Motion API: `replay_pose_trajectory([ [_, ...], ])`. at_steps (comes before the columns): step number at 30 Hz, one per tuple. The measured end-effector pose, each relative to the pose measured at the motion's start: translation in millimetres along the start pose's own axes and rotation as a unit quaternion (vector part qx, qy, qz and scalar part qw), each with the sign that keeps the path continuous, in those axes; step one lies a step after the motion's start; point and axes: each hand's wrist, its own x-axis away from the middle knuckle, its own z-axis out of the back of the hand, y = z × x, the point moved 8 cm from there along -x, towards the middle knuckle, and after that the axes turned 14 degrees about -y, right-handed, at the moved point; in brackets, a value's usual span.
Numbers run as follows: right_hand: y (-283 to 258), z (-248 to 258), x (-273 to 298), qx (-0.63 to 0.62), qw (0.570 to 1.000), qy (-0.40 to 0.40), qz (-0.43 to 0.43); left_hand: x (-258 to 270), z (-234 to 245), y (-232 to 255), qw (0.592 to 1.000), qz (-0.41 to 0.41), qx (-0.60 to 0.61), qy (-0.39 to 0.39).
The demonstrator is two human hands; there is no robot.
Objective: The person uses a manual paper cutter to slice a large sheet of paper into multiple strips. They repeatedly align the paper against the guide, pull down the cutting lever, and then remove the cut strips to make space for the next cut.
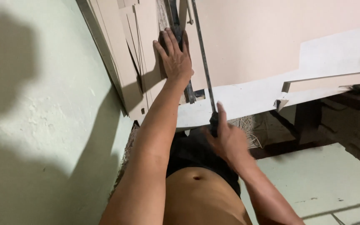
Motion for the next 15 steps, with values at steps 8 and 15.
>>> replay_pose_trajectory([
  [8,79.9,-87.2,-102.0,0.042,0.990,0.130,0.041,17.3,17.4,-1.6,0.999,-0.021,0.028,-0.020],
  [15,137.9,-144.1,-179.0,0.132,0.967,0.202,0.078,10.1,21.2,-4.2,0.998,-0.021,0.038,0.049],
])
